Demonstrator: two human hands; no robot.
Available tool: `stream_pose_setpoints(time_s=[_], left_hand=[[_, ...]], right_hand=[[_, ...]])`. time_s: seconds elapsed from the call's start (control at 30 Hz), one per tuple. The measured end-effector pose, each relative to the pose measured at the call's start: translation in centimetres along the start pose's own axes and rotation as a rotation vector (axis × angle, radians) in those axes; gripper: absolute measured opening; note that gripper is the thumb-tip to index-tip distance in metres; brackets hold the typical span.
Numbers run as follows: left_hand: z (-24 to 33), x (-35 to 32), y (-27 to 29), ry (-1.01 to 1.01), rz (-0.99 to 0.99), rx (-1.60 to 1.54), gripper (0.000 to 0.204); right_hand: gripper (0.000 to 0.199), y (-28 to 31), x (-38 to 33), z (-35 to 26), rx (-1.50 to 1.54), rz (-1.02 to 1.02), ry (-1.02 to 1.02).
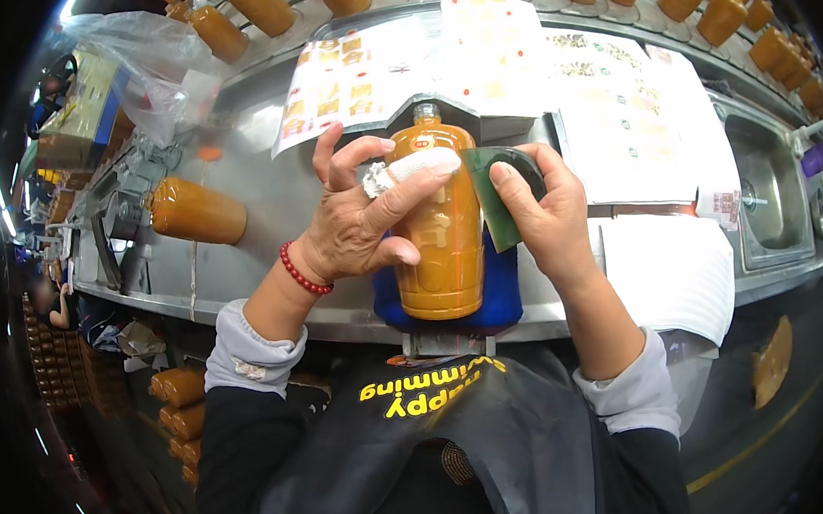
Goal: The person wipes a brown bottle with a cloth, then applies a sticker label to its side. They smooth the label with a green squeegee tool and use a wooden stick to press the edges. The labeled bottle is placed on a nearby rack with other finished bottles.
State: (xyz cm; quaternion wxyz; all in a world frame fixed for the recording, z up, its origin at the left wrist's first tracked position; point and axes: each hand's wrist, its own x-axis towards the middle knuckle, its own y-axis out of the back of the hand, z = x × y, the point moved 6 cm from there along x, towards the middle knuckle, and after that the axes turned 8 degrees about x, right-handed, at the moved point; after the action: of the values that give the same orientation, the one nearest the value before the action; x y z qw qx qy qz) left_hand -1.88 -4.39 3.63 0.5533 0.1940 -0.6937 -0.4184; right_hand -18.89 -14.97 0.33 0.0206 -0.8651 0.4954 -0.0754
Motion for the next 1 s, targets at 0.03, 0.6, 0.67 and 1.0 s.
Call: stream_pose_setpoints(time_s=[0.03,0.6,0.67,1.0], left_hand=[[-0.1,0.0,0.0,-0.008,0.011,0.01,0.065],[2.4,-2.9,0.6,0.121,0.042,-0.029,0.062],[3.3,-4.2,0.7,0.205,0.062,-0.026,0.065],[4.4,-7.2,0.1,0.357,0.079,-0.117,0.077]], right_hand=[[0.018,0.0,-0.2,0.1,0.01,0.001,-0.011],[0.019,-1.8,-2.2,-0.2,0.229,0.032,0.019],[0.021,-2.4,-2.5,-0.1,0.078,0.015,0.066],[0.014,-0.9,-2.1,-1.4,-0.227,0.037,0.319]])
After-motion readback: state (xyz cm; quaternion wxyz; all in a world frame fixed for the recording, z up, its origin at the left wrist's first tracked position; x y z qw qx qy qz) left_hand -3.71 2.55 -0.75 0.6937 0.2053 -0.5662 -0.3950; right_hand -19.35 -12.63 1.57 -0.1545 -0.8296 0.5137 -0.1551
